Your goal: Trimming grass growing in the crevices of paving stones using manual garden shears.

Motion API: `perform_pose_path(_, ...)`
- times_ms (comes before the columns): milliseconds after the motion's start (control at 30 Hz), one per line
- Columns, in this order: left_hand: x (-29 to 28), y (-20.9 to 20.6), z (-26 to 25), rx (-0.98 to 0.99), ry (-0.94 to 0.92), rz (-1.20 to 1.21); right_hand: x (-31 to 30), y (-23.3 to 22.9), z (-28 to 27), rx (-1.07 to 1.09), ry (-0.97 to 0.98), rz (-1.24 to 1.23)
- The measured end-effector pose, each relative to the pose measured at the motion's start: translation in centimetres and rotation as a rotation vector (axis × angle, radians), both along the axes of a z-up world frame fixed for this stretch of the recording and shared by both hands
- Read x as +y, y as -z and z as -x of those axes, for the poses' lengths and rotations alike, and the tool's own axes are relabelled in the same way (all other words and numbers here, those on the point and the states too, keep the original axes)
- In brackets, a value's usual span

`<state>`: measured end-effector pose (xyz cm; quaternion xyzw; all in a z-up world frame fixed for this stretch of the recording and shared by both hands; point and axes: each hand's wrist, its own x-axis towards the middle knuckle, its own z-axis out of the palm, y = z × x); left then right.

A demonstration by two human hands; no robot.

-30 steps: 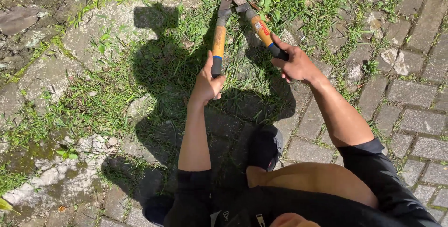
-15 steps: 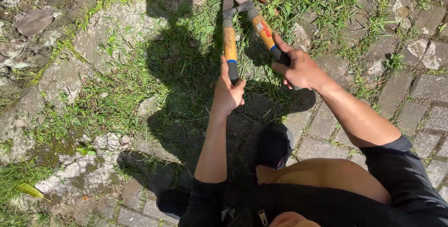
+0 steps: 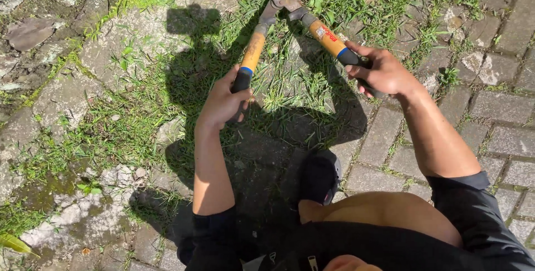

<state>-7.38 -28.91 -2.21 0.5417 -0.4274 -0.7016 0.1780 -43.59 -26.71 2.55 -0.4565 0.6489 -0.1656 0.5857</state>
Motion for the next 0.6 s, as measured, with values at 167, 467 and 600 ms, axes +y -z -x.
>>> perform_pose_path(167,6.2,2.6,8.5,-0.221,-0.007,0.062,4.9,5.9,-6.3,0.008,0.073,0.116)
perform_pose_path(467,4.1,-1.6,-1.3,-0.014,0.101,-0.008,5.6,-4.5,1.0,0.102,0.086,0.003)
perform_pose_path(600,3.5,-3.7,-2.0,-0.151,0.217,-0.008,8.0,-7.8,-0.5,0.172,0.084,-0.074)
